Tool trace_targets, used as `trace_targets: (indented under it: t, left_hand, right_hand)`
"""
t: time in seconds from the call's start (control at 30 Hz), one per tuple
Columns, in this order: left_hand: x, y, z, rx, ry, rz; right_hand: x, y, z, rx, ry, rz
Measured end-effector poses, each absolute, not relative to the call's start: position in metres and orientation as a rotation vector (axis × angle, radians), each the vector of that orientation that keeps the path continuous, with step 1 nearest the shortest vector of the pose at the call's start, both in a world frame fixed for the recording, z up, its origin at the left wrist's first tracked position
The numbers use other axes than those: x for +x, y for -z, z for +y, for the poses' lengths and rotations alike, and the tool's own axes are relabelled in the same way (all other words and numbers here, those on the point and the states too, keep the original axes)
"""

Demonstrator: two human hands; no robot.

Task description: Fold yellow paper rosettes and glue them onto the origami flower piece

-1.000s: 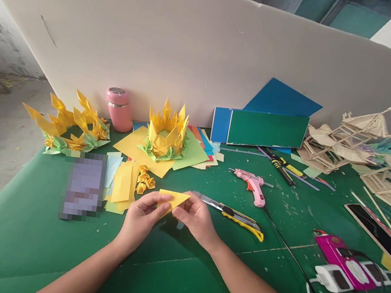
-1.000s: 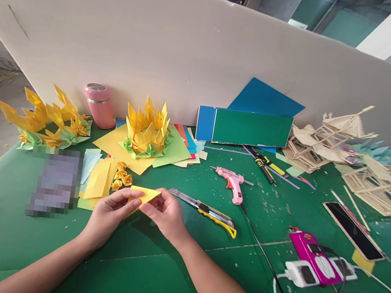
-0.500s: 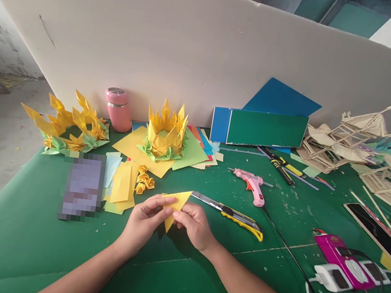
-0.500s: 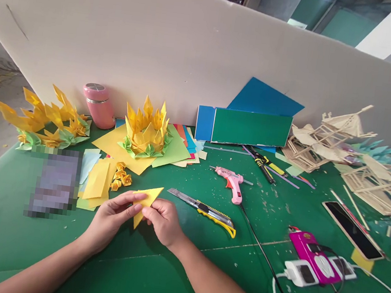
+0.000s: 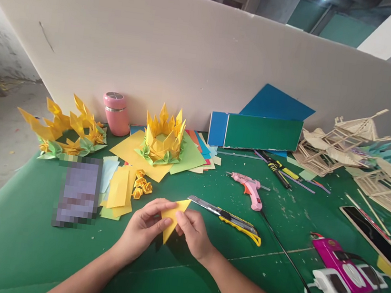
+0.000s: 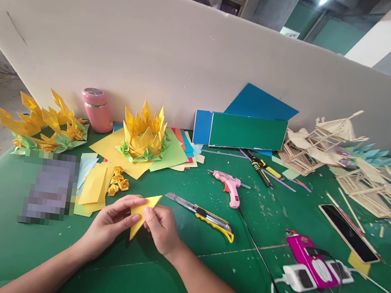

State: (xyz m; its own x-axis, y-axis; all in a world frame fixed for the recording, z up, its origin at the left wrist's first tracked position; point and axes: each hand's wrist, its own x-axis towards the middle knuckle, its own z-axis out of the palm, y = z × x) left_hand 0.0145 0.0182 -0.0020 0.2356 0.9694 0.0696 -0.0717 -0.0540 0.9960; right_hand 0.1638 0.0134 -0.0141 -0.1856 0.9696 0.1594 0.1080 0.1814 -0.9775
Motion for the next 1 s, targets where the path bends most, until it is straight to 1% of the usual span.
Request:
trace_targets:
  t: [0.07, 0.17, 0.33, 0.53, 0.63, 0.83, 1.0]
  left_hand:
    - [0.015, 0.002, 0.018, 1.317, -1.111, 0.922]
    - [0.015, 0.001, 0.018, 1.335, -1.099, 0.932]
    - [0.012, 0.001, 0.021, 1.426, -0.891, 0.983]
    - [0.012, -0.001, 0.022, 1.394, -0.900, 0.979]
    - [0.012, -0.001, 0.021, 1.370, -0.843, 1.003]
    - [0.012, -0.002, 0.021, 1.181, -0.798, 1.070]
    - [0.013, -0.002, 0.023, 0.970, -0.922, 1.045]
  right_hand:
    - [0.165, 0.012, 0.014, -1.097, -1.127, -1.457]
    - [0.166, 0.011, 0.016, -1.147, -1.011, -1.428]
    - [0.165, 0.014, 0.017, -1.180, -0.932, -1.415]
    - [0.163, 0.019, 0.018, -1.194, -0.868, -1.387]
    - [0.165, 0.019, 0.020, -1.181, -0.819, -1.378]
    - [0.170, 0.016, 0.024, -1.125, -0.919, -1.281]
    - [0.171, 0.019, 0.024, -1.027, -1.009, -1.287]
